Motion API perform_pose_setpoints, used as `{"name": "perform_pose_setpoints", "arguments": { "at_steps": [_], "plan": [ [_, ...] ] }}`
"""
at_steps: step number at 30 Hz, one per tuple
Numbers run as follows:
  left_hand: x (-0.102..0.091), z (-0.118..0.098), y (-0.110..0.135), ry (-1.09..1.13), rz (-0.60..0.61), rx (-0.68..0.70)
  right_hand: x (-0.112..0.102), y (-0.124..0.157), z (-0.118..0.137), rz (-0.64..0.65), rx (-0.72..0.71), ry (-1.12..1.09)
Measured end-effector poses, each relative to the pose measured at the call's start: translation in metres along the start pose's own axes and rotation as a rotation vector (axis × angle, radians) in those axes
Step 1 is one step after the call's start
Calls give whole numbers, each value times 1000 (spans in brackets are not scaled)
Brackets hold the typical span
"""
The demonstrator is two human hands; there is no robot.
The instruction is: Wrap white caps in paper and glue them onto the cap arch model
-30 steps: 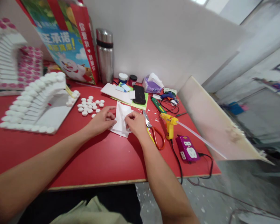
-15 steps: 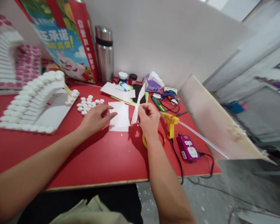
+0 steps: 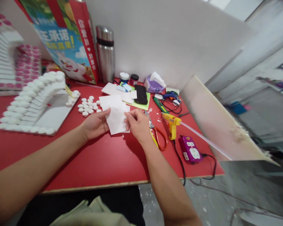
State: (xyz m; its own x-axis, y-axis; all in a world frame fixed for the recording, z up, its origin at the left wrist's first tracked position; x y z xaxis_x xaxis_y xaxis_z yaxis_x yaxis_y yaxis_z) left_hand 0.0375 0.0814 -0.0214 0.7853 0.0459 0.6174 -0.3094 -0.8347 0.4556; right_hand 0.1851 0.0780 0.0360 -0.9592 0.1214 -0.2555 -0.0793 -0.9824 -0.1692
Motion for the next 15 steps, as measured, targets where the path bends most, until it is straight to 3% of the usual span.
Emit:
{"name": "perform_pose_setpoints", "arguments": {
  "at_steps": [5,9,12,15],
  "plan": [
    [-19,-31,-2,81,-120,200,-44,-8,4,-243,-6,-29],
    [-13,-31,-1,93,-42,174,-55,-10,5,-312,-68,65],
    [-7,-21,-2,78,-1,107,-47,-13,-7,-266,9,35],
    [-5,-16,-3,63,-15,98,-21,-12,-25,-55,224,-109]
  ]
}}
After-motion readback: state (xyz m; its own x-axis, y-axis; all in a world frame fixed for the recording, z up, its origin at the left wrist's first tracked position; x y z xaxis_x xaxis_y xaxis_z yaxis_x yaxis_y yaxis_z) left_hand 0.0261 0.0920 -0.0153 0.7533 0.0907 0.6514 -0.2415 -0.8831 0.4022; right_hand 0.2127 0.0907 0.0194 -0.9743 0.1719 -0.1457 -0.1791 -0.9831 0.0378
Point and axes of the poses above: each hand's wrist, its own y-axis away from the middle knuckle, its own x-axis out of the palm, z = x × y, the point moved 9 cm from there along -y, towards the middle knuckle, and after that the axes turned 4 degrees about -z, right-handed, at the moved point
